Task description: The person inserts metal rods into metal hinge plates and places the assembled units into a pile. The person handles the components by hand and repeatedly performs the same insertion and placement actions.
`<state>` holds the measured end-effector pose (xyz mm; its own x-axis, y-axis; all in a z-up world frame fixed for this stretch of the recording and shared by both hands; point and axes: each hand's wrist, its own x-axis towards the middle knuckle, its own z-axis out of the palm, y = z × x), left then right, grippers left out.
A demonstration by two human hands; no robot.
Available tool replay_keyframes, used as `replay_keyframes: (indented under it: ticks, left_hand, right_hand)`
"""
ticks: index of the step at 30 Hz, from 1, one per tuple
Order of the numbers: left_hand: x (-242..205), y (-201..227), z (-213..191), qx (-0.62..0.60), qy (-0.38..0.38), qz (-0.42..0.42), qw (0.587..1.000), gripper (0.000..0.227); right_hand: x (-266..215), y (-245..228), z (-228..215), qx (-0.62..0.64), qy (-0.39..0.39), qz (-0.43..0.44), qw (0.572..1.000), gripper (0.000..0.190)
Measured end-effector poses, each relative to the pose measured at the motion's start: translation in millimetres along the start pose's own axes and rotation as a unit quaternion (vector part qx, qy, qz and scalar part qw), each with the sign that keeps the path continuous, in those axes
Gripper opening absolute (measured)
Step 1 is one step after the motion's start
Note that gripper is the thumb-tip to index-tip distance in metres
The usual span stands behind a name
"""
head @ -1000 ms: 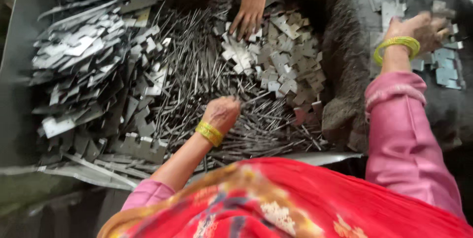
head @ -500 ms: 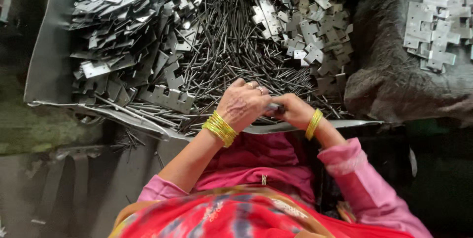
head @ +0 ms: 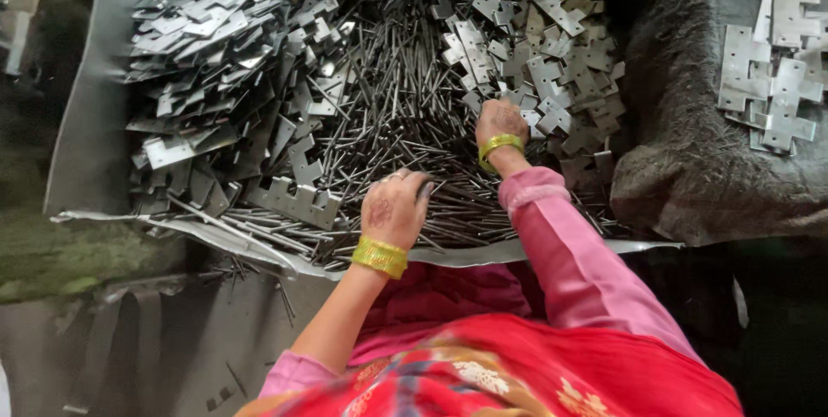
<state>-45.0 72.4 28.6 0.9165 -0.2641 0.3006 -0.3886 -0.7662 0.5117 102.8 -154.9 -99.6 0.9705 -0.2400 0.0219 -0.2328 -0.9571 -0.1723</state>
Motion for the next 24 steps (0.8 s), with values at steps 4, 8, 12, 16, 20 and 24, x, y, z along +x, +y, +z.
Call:
replay_keyframes:
  ticks: [4,8,12,16,20,24]
  left_hand:
    - [45.7,1.6,73.9,0.040,-0.066,0.014,0.997,0.009]
    - [103.4,41.2,179.4,0.006,-0.049,0.088,0.995,0.007]
    - [132.1,75.0,254.3,0.129,0.014,0.059,0.990,0.029]
    - [145.0,66.0,258.6,0.175,-0.047,0.012,0.983,0.016]
    - [136.1,41.4,201.5,-0.099,-0.055,-0.094,0.989,0.031]
    - [98.6,19.5,94.9,-0.124,0.025,0.030,0.992,0.018]
  right_hand:
    - [-34.9,52.7,-77.7,-0.034,0.119,-0.063,0.990,0.012]
    - [-91.5,120.7,-186.1,0.136,0.245,-0.127,0.951,0.016]
    - [-138.3,148.3,-219.1,0.580,0.297,0.020,0.758,0.008]
    - [-164.4,157.8,-194.5,0.819,0.222,0.200,0.489,0.019]
    - [-182.8,134.9,-129.3,0.870,0.024,0.261,0.417,0.019]
    - [-196.6,93.1,-77.7,0.891,-0.064,0.246,0.377,0.025]
